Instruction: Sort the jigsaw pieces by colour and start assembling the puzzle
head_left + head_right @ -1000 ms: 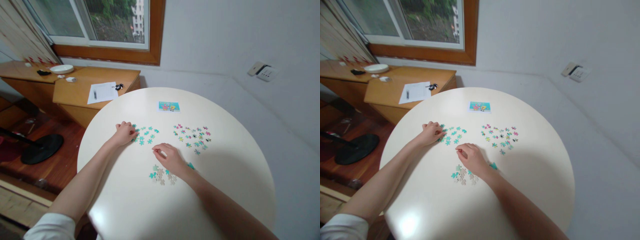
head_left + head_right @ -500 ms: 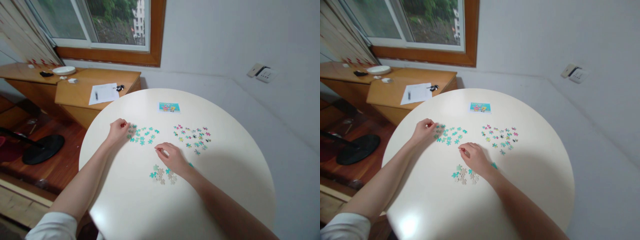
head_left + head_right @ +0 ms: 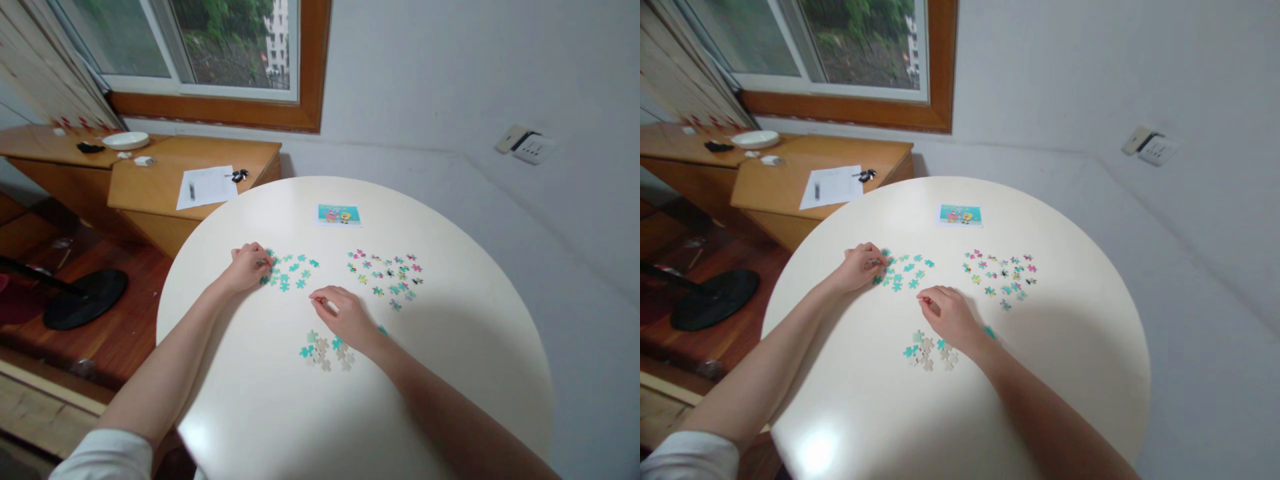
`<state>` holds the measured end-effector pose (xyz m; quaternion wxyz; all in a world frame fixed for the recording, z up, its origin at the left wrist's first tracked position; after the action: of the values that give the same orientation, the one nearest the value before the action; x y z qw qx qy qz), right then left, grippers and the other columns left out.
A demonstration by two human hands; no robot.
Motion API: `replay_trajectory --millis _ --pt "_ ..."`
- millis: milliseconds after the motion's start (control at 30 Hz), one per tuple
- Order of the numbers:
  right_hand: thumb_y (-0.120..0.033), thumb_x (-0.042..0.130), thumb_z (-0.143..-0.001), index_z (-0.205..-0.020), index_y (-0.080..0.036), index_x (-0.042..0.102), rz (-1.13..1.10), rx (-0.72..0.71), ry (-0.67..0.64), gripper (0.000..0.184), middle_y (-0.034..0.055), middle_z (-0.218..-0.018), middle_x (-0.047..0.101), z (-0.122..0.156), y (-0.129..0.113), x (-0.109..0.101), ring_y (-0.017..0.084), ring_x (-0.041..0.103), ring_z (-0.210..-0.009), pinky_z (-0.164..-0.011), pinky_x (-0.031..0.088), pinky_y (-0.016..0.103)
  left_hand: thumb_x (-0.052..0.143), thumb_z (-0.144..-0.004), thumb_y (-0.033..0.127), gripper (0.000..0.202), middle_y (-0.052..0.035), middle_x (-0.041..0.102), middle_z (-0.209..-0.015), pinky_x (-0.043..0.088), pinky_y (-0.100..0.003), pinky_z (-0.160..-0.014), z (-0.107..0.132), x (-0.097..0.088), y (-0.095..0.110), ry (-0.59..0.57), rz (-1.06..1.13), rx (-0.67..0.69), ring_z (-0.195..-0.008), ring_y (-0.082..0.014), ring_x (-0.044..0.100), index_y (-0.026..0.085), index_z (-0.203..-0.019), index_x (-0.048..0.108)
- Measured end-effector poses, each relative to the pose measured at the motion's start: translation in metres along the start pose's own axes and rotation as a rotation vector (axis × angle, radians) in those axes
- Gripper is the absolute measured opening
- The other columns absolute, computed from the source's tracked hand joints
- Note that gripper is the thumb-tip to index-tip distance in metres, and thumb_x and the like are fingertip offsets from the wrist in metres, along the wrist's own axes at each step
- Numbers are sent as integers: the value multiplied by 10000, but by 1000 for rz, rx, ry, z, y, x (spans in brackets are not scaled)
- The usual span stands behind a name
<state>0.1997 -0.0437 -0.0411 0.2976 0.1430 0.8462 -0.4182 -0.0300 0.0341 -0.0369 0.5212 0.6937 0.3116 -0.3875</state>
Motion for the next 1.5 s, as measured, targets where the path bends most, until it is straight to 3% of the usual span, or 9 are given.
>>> replay_trajectory --millis 167,400,600,800,1000,1200,1333,1500 --pt "-128 529 -819 -848 -213 650 -2 0 1 151 29 -775 702 -1 -1 0 143 639 -709 -702 496 275 486 -701 115 211 -68 591 -899 307 -496 -873 0 0 -1 -16 -5 7 -921 -262 517 191 -708 683" --pt "-119 526 -820 -843 -204 645 2 -20 3 148 33 -773 701 -1 -1 -1 147 637 -704 -693 492 276 474 -711 114 375 -88 579 -979 300 -453 -862 -1 4 -3 -34 -99 11 -972 -278 499 225 -967 724" --pt "-109 531 -822 -841 -195 640 0 -11 -3 140 36 -775 699 0 -1 0 147 632 -713 -705 488 279 434 -767 131 340 -102 600 -1001 304 -457 -854 0 3 7 8 -125 59 -982 -275 489 182 -939 723" --pt "-100 534 -818 -831 -193 638 19 -22 -8 141 27 -768 697 0 0 1 136 621 -701 -695 477 268 388 -822 172 356 -109 645 -1129 277 -509 -890 0 8 15 -44 -158 121 -1055 -288 507 198 -993 699" --pt "-107 526 -827 -836 -201 634 25 -25 -14 143 21 -774 697 -1 0 1 131 618 -706 -697 473 262 394 -879 340 355 -130 588 -1234 244 -545 -940 1 13 22 7 -271 148 -1144 -319 463 229 -1073 670" --pt "-106 528 -822 -838 -195 640 16 -8 -20 144 27 -778 698 -1 0 2 136 615 -706 -699 469 264 367 -897 326 357 -101 641 -1139 219 -517 -972 2 14 34 -22 -215 200 -1096 -279 496 216 -1005 689" --pt "-103 534 -817 -835 -195 643 19 -1 -25 144 26 -772 699 -1 -1 2 138 614 -705 -699 464 265 385 -890 328 346 -115 623 -1206 220 -539 -966 2 20 38 -61 -239 199 -1126 -302 486 220 -1070 660" --pt "-108 539 -816 -826 -202 647 36 12 -24 144 22 -765 703 -1 -2 1 135 612 -691 -692 459 262 366 -890 326 353 -119 635 -1187 215 -547 -979 -2 17 36 -13 -243 156 -1131 -294 505 211 -1052 658"
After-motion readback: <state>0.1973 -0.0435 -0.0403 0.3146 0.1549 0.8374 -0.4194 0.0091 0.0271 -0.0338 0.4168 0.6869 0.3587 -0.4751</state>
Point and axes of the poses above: each hand's wrist, its own z-axis away from the middle knuckle, its own x-axis out of the palm, y = z × x, the point moved 3 cm from there along -z, towards the middle knuckle
